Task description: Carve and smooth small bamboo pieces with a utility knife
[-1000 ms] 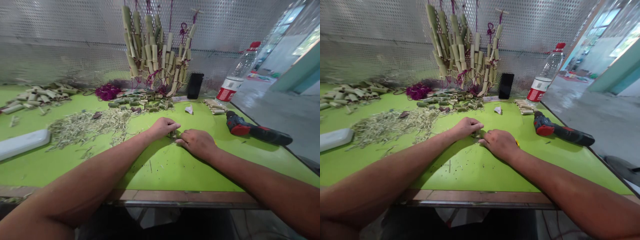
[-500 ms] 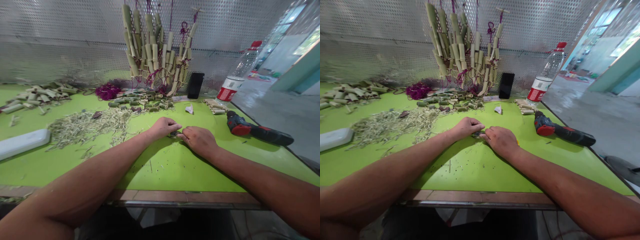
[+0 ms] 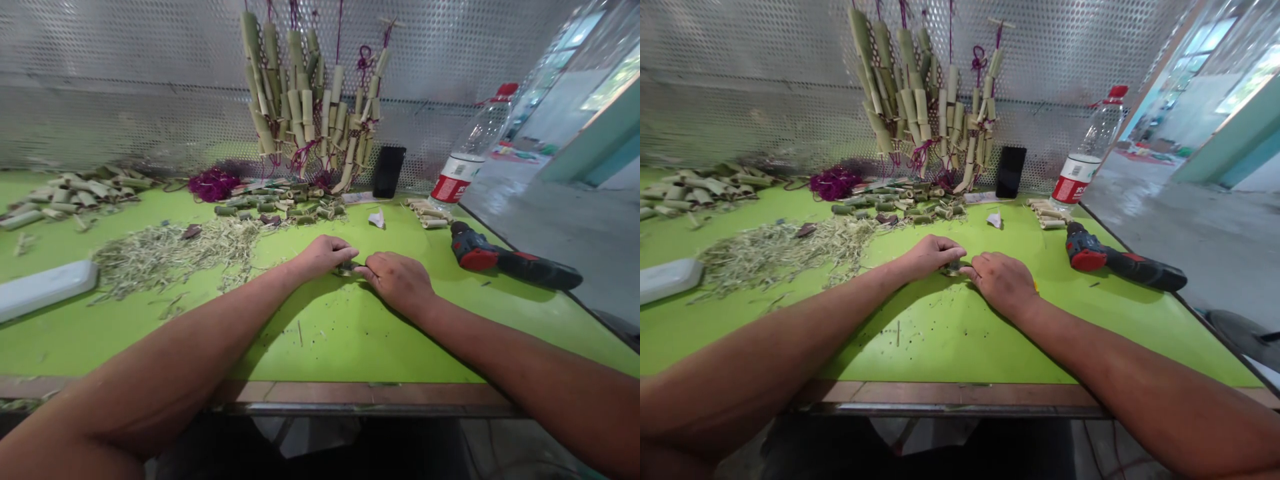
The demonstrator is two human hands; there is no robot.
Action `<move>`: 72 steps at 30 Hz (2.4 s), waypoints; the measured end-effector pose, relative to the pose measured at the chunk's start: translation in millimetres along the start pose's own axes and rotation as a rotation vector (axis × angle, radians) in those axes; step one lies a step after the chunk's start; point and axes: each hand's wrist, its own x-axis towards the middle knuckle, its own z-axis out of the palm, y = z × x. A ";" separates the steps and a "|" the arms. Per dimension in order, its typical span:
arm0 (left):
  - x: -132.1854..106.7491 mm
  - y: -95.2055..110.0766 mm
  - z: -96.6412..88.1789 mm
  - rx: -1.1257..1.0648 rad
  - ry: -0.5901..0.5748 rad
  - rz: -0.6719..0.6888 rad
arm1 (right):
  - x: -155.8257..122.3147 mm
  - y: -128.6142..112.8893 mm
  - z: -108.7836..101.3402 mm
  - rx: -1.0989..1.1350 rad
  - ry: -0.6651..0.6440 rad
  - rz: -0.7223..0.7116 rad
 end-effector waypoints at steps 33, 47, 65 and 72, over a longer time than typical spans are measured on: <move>-1.2 2.8 -2.3 -0.014 -0.037 -0.022 | 4.2 0.4 0.6 0.014 -0.037 -0.062; -0.3 -2.6 -1.7 -0.030 -0.037 -0.042 | 1.5 1.8 0.7 0.027 0.018 0.006; -0.5 3.1 -2.7 -0.053 -0.069 -0.035 | 1.5 0.4 3.6 0.004 0.066 -0.072; -0.4 1.2 -2.1 -0.027 -0.076 -0.007 | 5.0 -0.9 -1.4 0.030 -0.031 -0.072</move>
